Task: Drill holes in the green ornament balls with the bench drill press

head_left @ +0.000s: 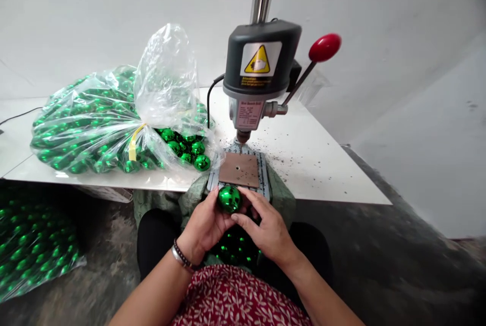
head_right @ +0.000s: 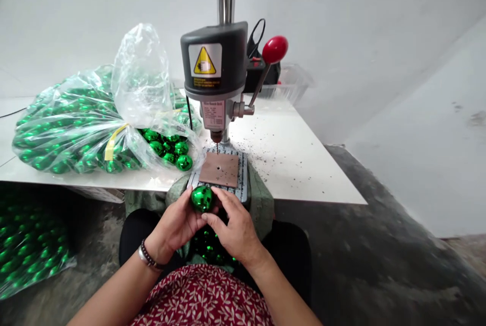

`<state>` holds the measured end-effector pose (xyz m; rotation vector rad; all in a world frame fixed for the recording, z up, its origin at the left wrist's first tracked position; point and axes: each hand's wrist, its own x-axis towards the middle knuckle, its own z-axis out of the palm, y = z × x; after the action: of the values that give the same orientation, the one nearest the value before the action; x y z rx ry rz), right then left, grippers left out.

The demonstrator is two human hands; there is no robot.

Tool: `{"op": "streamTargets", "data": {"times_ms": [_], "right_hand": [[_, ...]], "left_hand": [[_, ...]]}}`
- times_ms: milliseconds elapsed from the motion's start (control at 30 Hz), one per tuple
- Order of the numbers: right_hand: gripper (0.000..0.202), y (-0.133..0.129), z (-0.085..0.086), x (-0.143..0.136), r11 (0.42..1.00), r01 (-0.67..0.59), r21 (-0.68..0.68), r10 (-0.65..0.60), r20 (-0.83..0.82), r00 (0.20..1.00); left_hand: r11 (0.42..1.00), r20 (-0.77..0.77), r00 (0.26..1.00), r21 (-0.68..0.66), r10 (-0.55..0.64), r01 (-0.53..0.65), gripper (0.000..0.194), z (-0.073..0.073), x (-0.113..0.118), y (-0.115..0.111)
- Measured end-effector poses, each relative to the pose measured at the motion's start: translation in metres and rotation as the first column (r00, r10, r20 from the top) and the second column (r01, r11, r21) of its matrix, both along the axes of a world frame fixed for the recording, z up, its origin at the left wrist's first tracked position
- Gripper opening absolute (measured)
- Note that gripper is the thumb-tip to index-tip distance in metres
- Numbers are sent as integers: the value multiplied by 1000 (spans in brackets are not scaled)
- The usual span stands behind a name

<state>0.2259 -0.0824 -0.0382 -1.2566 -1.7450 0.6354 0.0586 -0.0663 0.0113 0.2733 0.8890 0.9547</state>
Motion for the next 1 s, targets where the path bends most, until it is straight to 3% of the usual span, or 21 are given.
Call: {"op": "streamTargets", "data": {"times_ms": [100,233,300,400,533,667,733,833,900,1000], "right_hand": [[53,-15,-12,-7,998,66,-22,-66,-33,997],[56,-29,-21,-8,992,95,-78,-99,-46,994],[60,-35,-24,-5,989,93,-118,-99,-48,994],[66,-43,-23,0,983,85,-166,-97,-64,993],[68,-54,-17,6,981,67,-181,-88,-113,990],[68,-60,-15,10,988,26,-152,-50,-157,986],[68,-62,-18,10,990,12,-142,-37,-176,984],[68,-63,-26,7,990,8,-143,-33,-177,984],[67,-64,-32,3,988,17,-156,-42,-159,986],[63,-66,-45,-5,981,43,-187,-65,-117,991]], "left_hand": [[991,42,998,-132,36,-30,42,-2,5,-11],[988,15,999,-149,52,-49,37,-14,10,-23],[997,-47,998,-71,40,-43,38,-22,11,-29],[987,-267,963,162,37,7,49,-29,9,-39],[883,-436,897,447,76,142,84,-30,6,-52],[794,-505,858,556,89,245,100,-30,4,-61],[743,-569,812,597,127,301,90,-30,1,-63],[684,-652,739,617,169,388,56,-31,-4,-61],[691,-687,708,591,161,416,41,-32,-5,-60],[729,-713,683,551,159,406,32,-36,-4,-59]]}}
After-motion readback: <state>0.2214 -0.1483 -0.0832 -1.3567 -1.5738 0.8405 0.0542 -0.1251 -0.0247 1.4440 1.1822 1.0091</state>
